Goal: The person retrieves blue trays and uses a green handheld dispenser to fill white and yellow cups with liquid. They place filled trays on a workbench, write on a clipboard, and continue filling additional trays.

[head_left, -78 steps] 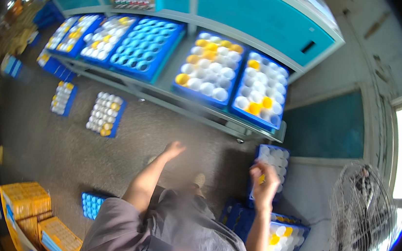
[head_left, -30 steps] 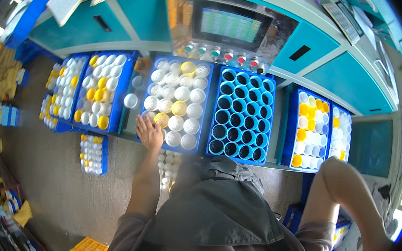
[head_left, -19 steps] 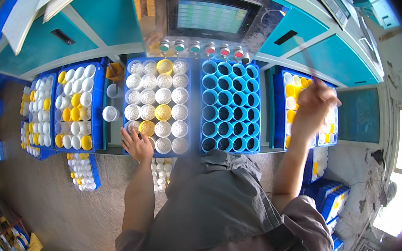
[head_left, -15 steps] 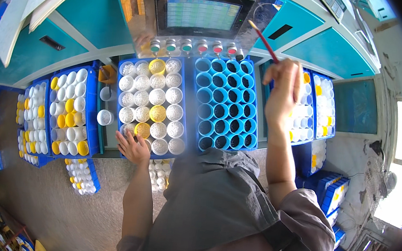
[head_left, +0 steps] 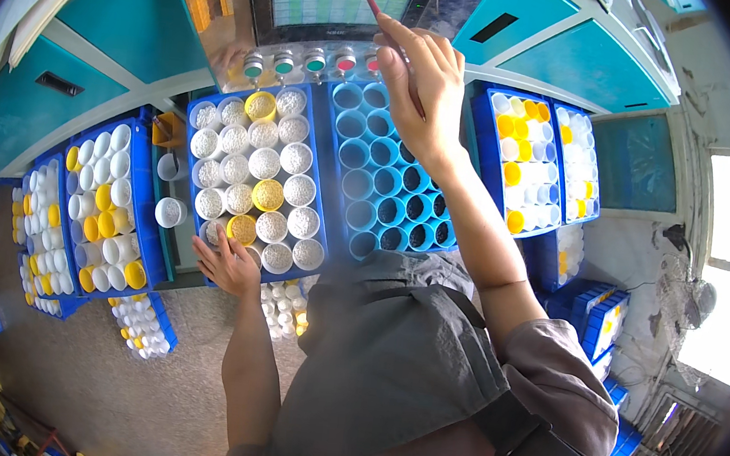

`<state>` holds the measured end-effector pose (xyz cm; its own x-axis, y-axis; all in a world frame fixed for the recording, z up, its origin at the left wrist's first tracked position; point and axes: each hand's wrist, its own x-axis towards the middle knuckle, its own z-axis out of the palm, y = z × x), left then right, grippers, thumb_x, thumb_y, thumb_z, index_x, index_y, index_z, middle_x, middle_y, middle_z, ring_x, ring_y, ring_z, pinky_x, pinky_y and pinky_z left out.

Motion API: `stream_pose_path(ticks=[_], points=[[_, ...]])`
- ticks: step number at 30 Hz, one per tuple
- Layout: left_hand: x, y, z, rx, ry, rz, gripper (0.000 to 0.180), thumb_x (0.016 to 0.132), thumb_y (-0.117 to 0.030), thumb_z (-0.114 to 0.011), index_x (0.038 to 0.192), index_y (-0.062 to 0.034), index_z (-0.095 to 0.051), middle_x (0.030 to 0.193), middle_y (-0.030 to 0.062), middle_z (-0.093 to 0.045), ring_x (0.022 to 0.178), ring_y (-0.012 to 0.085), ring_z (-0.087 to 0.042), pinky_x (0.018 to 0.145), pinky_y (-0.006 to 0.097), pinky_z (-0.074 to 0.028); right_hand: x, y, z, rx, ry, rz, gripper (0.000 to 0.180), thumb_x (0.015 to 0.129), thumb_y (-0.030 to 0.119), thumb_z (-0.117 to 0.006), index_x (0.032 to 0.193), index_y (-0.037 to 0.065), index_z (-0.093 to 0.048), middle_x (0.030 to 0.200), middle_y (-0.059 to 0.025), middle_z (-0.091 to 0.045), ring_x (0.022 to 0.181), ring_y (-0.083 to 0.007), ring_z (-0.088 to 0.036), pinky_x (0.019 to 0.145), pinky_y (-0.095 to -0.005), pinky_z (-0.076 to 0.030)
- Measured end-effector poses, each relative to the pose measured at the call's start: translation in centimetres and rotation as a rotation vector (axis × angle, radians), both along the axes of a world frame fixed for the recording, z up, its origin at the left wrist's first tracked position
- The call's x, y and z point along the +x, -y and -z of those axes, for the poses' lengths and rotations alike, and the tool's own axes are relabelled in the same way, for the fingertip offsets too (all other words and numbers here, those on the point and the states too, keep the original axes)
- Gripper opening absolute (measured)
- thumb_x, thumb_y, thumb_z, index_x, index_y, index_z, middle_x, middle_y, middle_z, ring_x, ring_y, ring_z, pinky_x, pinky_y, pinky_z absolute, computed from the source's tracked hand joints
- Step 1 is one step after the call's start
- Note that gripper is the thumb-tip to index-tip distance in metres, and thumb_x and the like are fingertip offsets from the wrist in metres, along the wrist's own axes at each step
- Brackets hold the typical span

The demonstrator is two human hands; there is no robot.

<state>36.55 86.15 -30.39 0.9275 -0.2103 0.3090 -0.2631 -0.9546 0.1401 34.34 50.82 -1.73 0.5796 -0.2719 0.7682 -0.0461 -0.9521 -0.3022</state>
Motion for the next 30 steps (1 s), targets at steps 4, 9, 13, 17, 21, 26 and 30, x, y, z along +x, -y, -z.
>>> stream_pose_path(ticks=[4, 9, 13, 17, 21, 26, 30], points=[[0.0, 0.0, -0.2, -0.015, -0.030, -0.021, 0.037, 0.096, -0.029, -0.056, 0.131, -0.0202, -0.063, 0.156, 0.0185, -0.031, 0.143, 0.0369, -0.033, 0.110, 0.058, -0.032, 0.7, -0.3, 0.1, -0.047, 0.014, -0.010, 0.030, 0.095, 0.027, -0.063, 0.114, 0.004, -0.069, 0.093, -0.0088, -0.070, 0.093, -0.0242, -0.062, 0.087, -0.0420, -0.039], [0.1, 0.1, -0.5, -0.020, -0.060, -0.035, 0.035, 0.096, -0.029, -0.056, 0.128, -0.0191, -0.065, 0.157, 0.0186, -0.031, 0.142, 0.0370, -0.033, 0.111, 0.057, -0.031, 1.0, -0.7, -0.2, -0.092, -0.012, 0.032, 0.029, 0.099, 0.027, -0.057, 0.116, 0.007, -0.069, 0.099, -0.0080, -0.072, 0.102, -0.0228, -0.061, 0.095, -0.0418, -0.037], [0.0, -0.1, -0.4, -0.038, -0.067, -0.022, 0.037, 0.096, -0.031, -0.055, 0.130, -0.0171, -0.063, 0.157, 0.0180, -0.030, 0.143, 0.0362, -0.033, 0.111, 0.056, -0.029, 1.0, -0.8, -0.6, -0.073, -0.025, 0.042, 0.029, 0.099, 0.029, -0.058, 0.114, 0.007, -0.070, 0.098, -0.0091, -0.071, 0.102, -0.0225, -0.061, 0.096, -0.0422, -0.037], [0.1, -0.1, -0.1, -0.038, -0.075, -0.059, 0.051, 0.097, -0.033, -0.055, 0.142, -0.0105, -0.049, 0.157, 0.0161, -0.030, 0.143, 0.0338, -0.032, 0.113, 0.053, -0.029, 0.8, -0.8, -0.7, -0.080, -0.009, 0.040, 0.027, 0.097, 0.025, -0.059, 0.113, 0.007, -0.071, 0.097, -0.0096, -0.071, 0.100, -0.0235, -0.062, 0.096, -0.0425, -0.037], [0.1, 0.1, 0.0, -0.060, -0.067, -0.085, 0.063, 0.097, -0.036, -0.055, 0.148, -0.0038, -0.036, 0.158, 0.0136, -0.031, 0.144, 0.0314, -0.032, 0.114, 0.051, -0.029, 1.0, -0.6, -0.8, -0.084, 0.000, 0.034, 0.026, 0.097, 0.024, -0.059, 0.113, 0.007, -0.071, 0.097, -0.0097, -0.071, 0.100, -0.0238, -0.062, 0.096, -0.0425, -0.036], [-0.1, 0.1, -0.1, -0.036, -0.045, -0.078, 0.064, 0.097, -0.036, -0.055, 0.148, -0.0023, -0.036, 0.157, 0.0139, -0.032, 0.144, 0.0316, -0.033, 0.113, 0.050, -0.029, 1.3, -0.5, -0.7, -0.090, -0.007, 0.019, 0.027, 0.097, 0.026, -0.059, 0.113, 0.008, -0.071, 0.096, -0.0094, -0.071, 0.100, -0.0237, -0.062, 0.096, -0.0439, -0.035], [-0.1, 0.1, -0.1, -0.066, -0.004, -0.052, 0.063, 0.097, -0.035, -0.055, 0.146, -0.0014, -0.038, 0.155, 0.0162, -0.035, 0.142, 0.0334, -0.036, 0.112, 0.051, -0.031, 1.5, -0.3, -0.2, -0.137, 0.026, 0.035, 0.026, 0.095, 0.026, -0.061, 0.111, 0.008, -0.071, 0.092, -0.0069, -0.070, 0.097, -0.0224, -0.062, 0.093, -0.0436, -0.035]])
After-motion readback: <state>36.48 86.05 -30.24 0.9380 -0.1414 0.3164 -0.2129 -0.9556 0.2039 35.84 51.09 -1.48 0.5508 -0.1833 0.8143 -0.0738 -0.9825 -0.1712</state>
